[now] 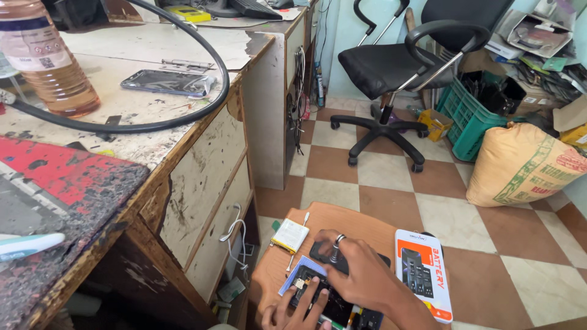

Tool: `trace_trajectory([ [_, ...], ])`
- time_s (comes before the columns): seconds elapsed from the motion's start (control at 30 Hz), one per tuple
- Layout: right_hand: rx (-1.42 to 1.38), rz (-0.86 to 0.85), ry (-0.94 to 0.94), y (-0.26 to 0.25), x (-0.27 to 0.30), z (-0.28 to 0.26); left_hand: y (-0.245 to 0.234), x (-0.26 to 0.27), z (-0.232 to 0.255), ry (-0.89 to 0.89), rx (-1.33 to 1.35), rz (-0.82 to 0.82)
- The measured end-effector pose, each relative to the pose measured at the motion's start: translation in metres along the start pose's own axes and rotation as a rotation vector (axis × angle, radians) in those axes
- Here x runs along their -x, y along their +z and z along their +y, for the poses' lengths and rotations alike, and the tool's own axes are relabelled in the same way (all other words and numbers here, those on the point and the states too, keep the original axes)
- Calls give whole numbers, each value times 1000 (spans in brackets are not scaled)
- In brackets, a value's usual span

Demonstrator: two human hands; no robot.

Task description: The person uses a screwdriver to remove screws from a disassembled smartphone placed on a small table. They manipulate the internal components and continue unscrewing parts throughout the clip.

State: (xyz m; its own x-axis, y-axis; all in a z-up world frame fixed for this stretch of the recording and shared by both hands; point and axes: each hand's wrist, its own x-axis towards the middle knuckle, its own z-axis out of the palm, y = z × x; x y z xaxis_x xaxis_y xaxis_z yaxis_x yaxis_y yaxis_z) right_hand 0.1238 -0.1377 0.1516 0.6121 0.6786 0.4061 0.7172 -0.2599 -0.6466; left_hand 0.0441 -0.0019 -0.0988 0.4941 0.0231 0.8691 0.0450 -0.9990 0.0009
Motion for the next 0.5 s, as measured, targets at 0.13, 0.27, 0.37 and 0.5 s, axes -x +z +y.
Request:
trace_trajectory([
  [0.13, 198, -118, 430, -4, -11, -14, -1, 0, -3, 38, -18, 7],
  [0.27, 142, -120, 416, -8, -10, -14, -3, -5, -1, 17, -15, 23],
  [0.37, 228, -121, 451, -3, -8, -7, -14, -6, 3, -20, -2, -47],
  [0.5, 38, -21, 180, -3, -3, -7, -12, -13, 4, -14, 6, 52],
])
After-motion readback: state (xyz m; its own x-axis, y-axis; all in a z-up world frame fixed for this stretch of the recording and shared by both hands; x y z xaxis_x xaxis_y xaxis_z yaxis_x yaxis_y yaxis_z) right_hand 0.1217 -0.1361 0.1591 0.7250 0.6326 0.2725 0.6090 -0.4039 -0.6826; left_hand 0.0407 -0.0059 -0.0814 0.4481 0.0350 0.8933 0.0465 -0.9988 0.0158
